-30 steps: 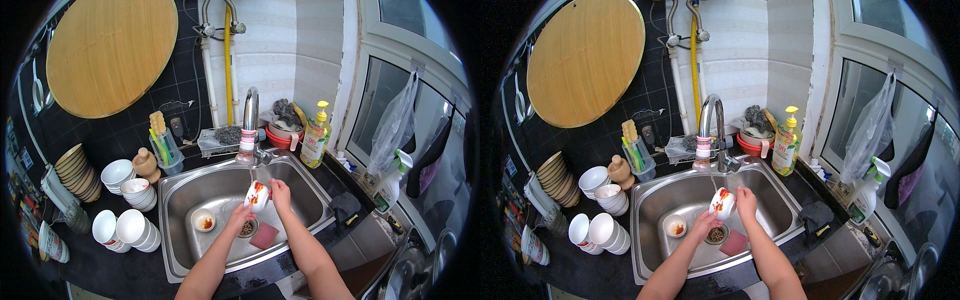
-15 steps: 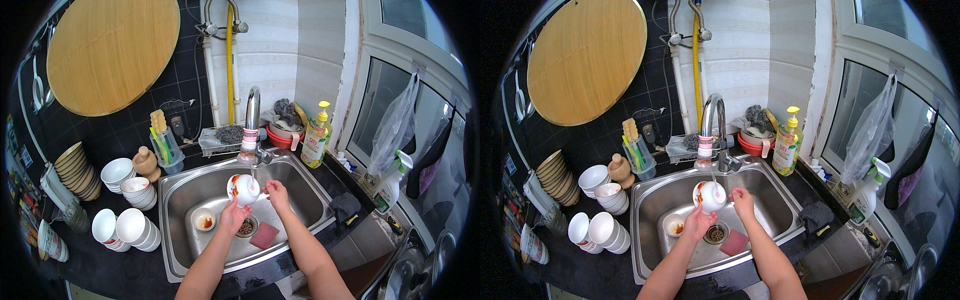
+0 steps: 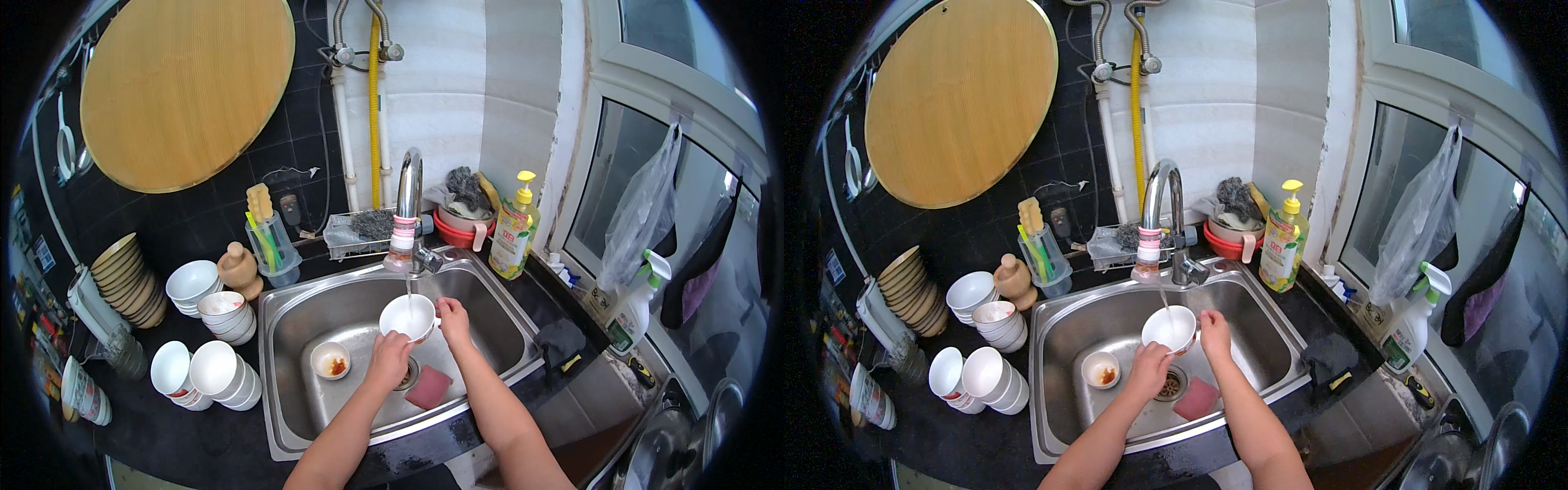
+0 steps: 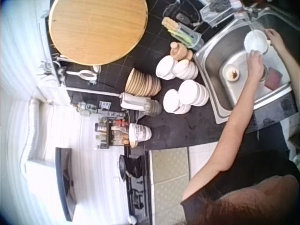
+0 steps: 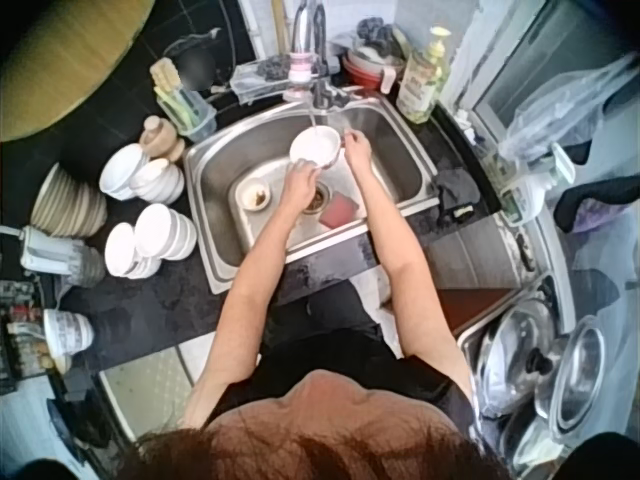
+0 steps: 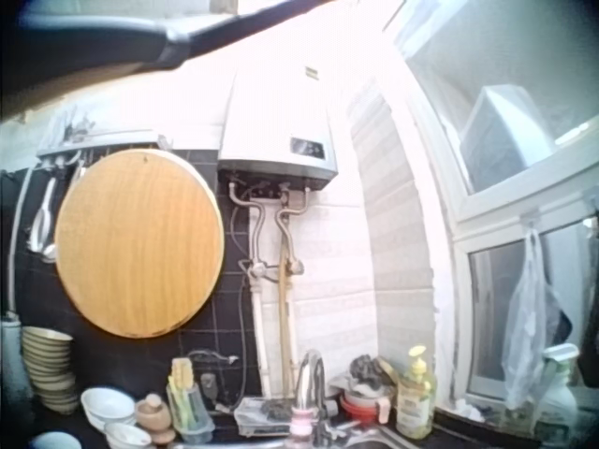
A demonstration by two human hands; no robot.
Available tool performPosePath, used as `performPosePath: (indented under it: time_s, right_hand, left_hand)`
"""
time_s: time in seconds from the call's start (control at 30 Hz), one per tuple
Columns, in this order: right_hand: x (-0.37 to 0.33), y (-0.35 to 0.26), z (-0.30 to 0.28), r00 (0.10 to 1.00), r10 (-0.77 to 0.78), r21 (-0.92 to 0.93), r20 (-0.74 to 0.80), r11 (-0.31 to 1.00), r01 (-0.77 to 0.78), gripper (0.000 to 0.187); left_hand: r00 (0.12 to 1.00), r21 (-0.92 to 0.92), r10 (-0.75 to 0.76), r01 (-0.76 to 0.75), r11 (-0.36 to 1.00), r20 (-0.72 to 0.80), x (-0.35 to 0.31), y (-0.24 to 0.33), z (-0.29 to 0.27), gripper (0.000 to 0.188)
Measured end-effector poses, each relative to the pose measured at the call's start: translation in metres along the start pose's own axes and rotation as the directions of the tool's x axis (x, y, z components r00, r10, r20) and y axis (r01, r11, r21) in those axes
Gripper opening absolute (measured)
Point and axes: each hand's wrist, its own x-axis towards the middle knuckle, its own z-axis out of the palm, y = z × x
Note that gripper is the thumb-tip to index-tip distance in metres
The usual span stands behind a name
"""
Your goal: The person washes several small white bowls and a glass bowl in a kitchen sink using a pink sponge and running water. They rinse each item thoroughly and place the clean bowls in a stack on the countertop to the left of the sink.
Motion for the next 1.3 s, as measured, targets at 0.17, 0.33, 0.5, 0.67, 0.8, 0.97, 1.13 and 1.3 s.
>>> performPosePath:
  time_s: [0.17,0.33,0.5,0.67,0.8,0.97,1.13,1.3]
  right_hand:
    - [0.006,0.011,0.003,1.0,0.002,0.056,-0.008,0.998,-0.002,0.028]
    - [0.007,0.015,0.003,0.999,-0.035,-0.025,0.0,0.999,0.035,0.029]
    - [0.005,0.034,0.012,0.972,-0.081,-0.157,0.219,0.981,0.117,0.029]
    - [-0.012,0.029,0.016,0.892,-0.11,-0.356,0.438,0.89,0.284,0.029]
    - [-0.009,0.037,0.01,0.866,-0.123,-0.36,0.485,0.874,0.326,0.029]
    - [-0.014,0.034,0.007,0.831,0.05,-0.305,0.554,0.941,0.146,0.026]
    - [-0.017,0.017,0.013,0.764,0.19,-0.362,0.617,0.93,0.061,0.026]
    - [-0.017,0.006,0.04,0.748,0.122,-0.414,0.652,0.884,0.216,0.027]
  left_hand:
    - [0.976,-0.186,-0.217,0.212,0.96,-0.007,-0.005,-0.004,0.006,0.014]
    - [0.669,-0.501,-0.623,0.733,0.46,0.406,0.006,-0.009,-0.009,0.023]
    - [0.501,-0.646,-0.567,0.759,-0.076,0.655,0.0,-0.029,-0.057,0.036]
    - [0.513,-0.688,-0.496,0.67,-0.279,0.7,-0.013,-0.02,-0.127,0.036]
    - [0.544,-0.719,-0.504,0.645,-0.261,0.671,-0.025,-0.009,-0.158,0.035]
    - [0.591,-0.747,-0.545,0.656,-0.105,0.595,-0.033,0.018,-0.189,0.034]
    - [0.747,-0.805,-0.574,0.544,0.238,0.335,-0.034,0.055,-0.253,0.027]
    - [0.884,-0.339,-0.439,0.368,0.866,-0.162,-0.056,0.037,-0.328,0.02]
